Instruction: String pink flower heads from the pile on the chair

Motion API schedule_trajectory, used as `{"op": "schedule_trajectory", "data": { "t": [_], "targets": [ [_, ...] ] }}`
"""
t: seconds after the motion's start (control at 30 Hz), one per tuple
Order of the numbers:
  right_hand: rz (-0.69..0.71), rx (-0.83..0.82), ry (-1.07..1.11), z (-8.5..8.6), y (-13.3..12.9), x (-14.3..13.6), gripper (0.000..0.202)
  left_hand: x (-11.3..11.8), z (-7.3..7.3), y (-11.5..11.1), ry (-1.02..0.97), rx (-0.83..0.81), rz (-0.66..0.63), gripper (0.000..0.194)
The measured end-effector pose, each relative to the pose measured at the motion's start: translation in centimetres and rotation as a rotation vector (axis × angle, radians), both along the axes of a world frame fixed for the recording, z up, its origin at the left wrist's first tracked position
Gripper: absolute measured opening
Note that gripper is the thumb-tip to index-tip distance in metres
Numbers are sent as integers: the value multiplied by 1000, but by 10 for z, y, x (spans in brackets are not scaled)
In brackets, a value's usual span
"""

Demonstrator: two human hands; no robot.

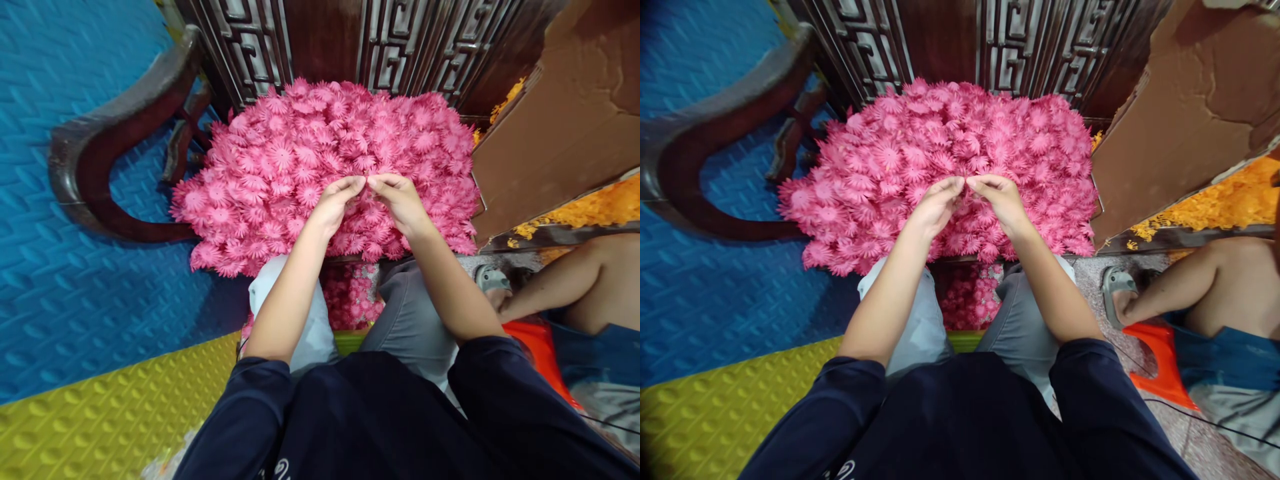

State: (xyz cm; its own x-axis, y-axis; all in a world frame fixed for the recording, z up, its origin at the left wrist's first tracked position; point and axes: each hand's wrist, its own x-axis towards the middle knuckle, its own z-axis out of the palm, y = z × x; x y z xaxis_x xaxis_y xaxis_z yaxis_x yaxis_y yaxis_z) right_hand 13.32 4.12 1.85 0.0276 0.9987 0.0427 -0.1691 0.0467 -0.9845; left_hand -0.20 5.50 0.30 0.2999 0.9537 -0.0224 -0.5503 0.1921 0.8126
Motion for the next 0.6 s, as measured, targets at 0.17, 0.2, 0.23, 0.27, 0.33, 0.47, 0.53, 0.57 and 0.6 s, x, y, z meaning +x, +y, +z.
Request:
{"op": "schedule_trajectory", "data": {
  "t": [0.17,0.2,0.23,0.27,0.33,0.47,0.53,0.57,0.6],
  "targets": [
    [21,-1,20,0,0,1,25,1,2,-1,18,-24,30,9],
    [23,-2,22,0,0,1,25,1,2,-1,20,-20,27,9],
    [25,-3,21,-1,1,2,25,1,2,-1,18,-11,21,9],
    [26,-6,17,-1,1,2,25,0,2,-1,14,1,14,9],
    [35,-8,9,-3,1,3,25,0,2,-1,12,27,9,7],
    [42,-12,26,-3,2,3,25,0,0,1,53,56,35,2],
    [34,-18,34,-2,1,2,26,0,0,1,71,70,44,5],
    [33,-19,34,-2,1,2,26,0,0,1,77,80,46,8],
    [34,-17,33,-2,1,2,26,0,0,0,83,88,48,10]
  ]
}}
